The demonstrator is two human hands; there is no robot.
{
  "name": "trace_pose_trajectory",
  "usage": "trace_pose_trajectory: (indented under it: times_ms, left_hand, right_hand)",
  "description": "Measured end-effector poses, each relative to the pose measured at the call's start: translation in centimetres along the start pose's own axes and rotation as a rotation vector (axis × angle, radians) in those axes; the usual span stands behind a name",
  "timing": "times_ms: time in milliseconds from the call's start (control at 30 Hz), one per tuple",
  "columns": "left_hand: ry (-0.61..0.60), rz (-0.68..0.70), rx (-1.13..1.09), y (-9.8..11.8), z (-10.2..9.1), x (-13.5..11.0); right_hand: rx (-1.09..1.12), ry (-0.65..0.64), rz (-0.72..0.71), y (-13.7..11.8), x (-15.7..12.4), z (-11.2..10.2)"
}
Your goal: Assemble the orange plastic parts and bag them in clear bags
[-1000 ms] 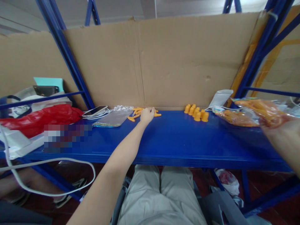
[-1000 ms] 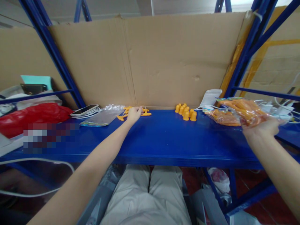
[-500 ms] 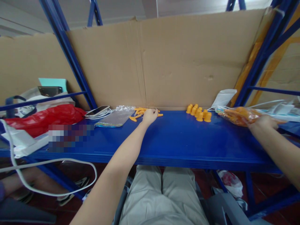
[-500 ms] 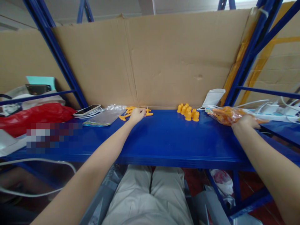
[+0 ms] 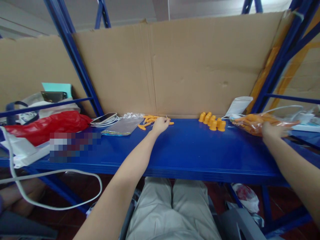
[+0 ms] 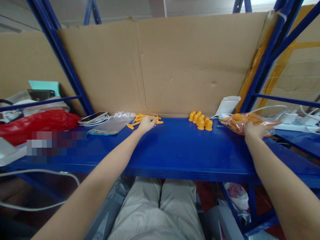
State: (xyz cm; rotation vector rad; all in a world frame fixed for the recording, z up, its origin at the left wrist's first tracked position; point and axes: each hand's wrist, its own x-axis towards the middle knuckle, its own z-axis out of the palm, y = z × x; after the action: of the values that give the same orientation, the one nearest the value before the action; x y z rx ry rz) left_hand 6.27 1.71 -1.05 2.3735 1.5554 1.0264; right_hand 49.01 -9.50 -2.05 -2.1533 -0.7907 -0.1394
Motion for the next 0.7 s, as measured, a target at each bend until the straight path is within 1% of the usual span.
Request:
trace_pose_trajectory:
  times_ms: [33, 67, 100, 133, 200, 233, 267, 400, 467, 600, 700]
  left_hand:
    - [-0.006, 0.003, 0.0, 0.0, 0.0, 0.0]
    - [-0.01, 0.004, -0.002, 0.0, 0.0, -0.1]
    - [-0.015, 0.005, -0.006, 0.0, -0.1, -0.1]
    - [-0.02, 0.005, -0.013, 0.0, -0.1, -0.1]
    - [-0.03, 0.005, -0.032, 0.1, -0.1, -0.1]
    - [-0.035, 0.003, -0.042, 0.1, -0.2, -0.1]
    - [-0.038, 0.001, -0.051, 0.1, -0.2, -0.1]
    - [-0.041, -0.006, -0.074, 0.0, 0.0, -0.1]
    - [-0.04, 0.003, -0.077, -0.1, 0.1, -0.1]
    - [-0.05, 0.016, -0.049, -0.1, 0.2, 0.0]
    - [-0.06, 0.02, -0.031, -0.1, 0.0, 0.0]
  right_hand:
    - [0.084, 0.036, 0.283, -0.5, -0.5, -0.4]
    - [0.135, 0.039, 0.381, -1.0, -1.1, -0.8]
    - [0.164, 0.048, 0.423, -1.6, -1.5, -1.1]
    - [0.171, 0.084, 0.442, -2.0, -2.0, -1.4]
    - [0.141, 0.119, 0.412, -2.5, -2.6, -1.6]
    - [0.12, 0.134, 0.374, -2.5, -2.8, -1.6]
    - [0.101, 0.147, 0.319, -2.3, -3.0, -1.6]
    - [0.052, 0.206, 0.007, -1.3, -3.6, -1.3]
    - [-0.011, 0.196, -0.067, -1.3, -3.7, -1.3]
    - [-0.189, 0.057, -0.011, -1.8, -3.1, -1.7]
    - [-0.227, 0.007, 0.052, -1.9, -2.4, -2.0]
